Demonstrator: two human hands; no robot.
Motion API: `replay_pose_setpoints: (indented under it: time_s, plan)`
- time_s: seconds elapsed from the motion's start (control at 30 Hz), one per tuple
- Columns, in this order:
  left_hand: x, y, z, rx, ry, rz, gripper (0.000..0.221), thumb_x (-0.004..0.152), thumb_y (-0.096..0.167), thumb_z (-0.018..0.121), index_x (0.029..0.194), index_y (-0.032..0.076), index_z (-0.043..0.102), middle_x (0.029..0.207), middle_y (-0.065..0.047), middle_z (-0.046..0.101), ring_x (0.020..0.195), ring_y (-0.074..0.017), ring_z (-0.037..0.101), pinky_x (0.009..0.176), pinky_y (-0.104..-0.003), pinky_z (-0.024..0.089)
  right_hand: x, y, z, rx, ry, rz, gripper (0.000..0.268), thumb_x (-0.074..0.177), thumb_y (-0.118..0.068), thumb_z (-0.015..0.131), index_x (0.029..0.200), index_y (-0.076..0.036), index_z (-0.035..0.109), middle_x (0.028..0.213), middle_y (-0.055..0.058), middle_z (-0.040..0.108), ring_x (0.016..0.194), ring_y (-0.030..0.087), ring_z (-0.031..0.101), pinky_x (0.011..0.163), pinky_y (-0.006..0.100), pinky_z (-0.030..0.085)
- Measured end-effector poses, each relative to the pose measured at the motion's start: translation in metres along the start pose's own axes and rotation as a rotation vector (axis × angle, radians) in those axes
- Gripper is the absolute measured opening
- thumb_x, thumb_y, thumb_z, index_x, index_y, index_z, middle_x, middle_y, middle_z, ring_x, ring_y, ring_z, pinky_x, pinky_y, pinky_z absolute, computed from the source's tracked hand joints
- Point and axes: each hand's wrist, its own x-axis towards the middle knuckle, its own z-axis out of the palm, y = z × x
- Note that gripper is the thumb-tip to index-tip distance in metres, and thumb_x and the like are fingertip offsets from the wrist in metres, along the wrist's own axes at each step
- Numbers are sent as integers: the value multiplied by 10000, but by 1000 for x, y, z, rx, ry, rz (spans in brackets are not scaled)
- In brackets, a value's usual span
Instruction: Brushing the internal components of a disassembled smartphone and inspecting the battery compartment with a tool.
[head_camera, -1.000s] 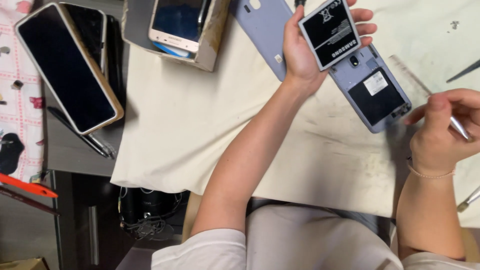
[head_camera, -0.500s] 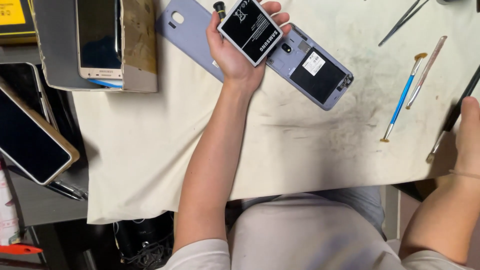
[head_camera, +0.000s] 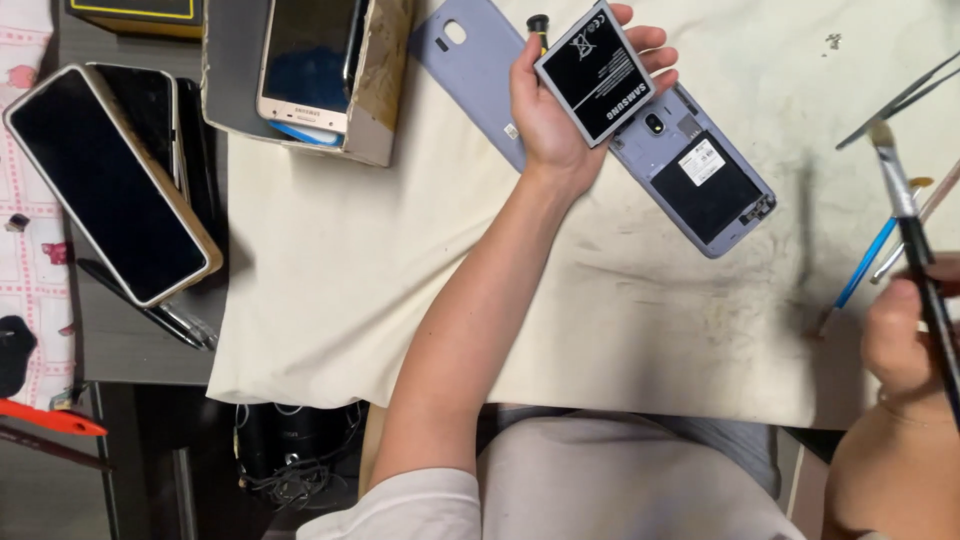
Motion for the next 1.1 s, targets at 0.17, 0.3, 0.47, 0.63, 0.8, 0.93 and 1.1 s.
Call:
replay_pose_setpoints:
  time_s: [0.17,0.3,0.47,0.63,0.8,0.93,1.1]
  plan:
    - [0,-5,-10,-100,-57,3,714,1147,505,270,1329,-116,571,1217,-360,644,1123,-518,613,1005,-613,475,117,-152,-3,903,19,-185,254,1036,-69,624,1097,178,628,970,338,666,864,402,728,793,397,556]
    - [-1,-6,-9,-120,-62,21,723,1160,504,266,1332,-132,562,1229,-361,645,1125,-515,615,1010,-603,479,124,-163,18,945,-116,-163,339,1072,-123,538,1138,197,627,1072,360,673,915,420,733,692,367,583]
    - [-2,-9,-8,-147,-15,45,737,1178,500,247,1315,-153,561,1192,-367,651,1089,-520,628,986,-620,485,111,-164,26,1051,-154,-106,283,1023,-137,566,1017,133,650,941,301,672,663,294,666,615,309,520]
    - [-3,-10,-11,-167,-54,44,761,1176,510,224,1320,-154,568,1206,-371,644,1101,-516,617,1008,-614,466,100,-157,32,1020,-25,83,421,1104,-220,567,1105,199,599,929,321,610,727,346,646,670,375,533]
    - [-2,-9,-8,-187,0,38,769,1159,534,237,1304,-146,565,1178,-361,640,1068,-497,624,989,-596,488,97,-156,25,1028,-230,72,193,1032,-1,552,1077,160,647,975,318,672,702,315,692,637,323,548]
    - [-5,-7,-7,-127,-39,50,819,1170,504,218,1256,-213,605,1197,-371,653,1093,-515,626,1005,-615,473,96,-154,27,1003,-66,141,364,1131,-152,559,1168,209,580,992,334,603,767,343,643,694,373,521]
    - [-2,-8,-7,-163,-3,32,762,1156,534,249,1315,-139,569,1174,-351,645,1070,-496,630,987,-599,489,110,-171,8,921,-274,30,234,1045,-64,592,1107,141,687,962,268,715,779,271,723,707,285,545]
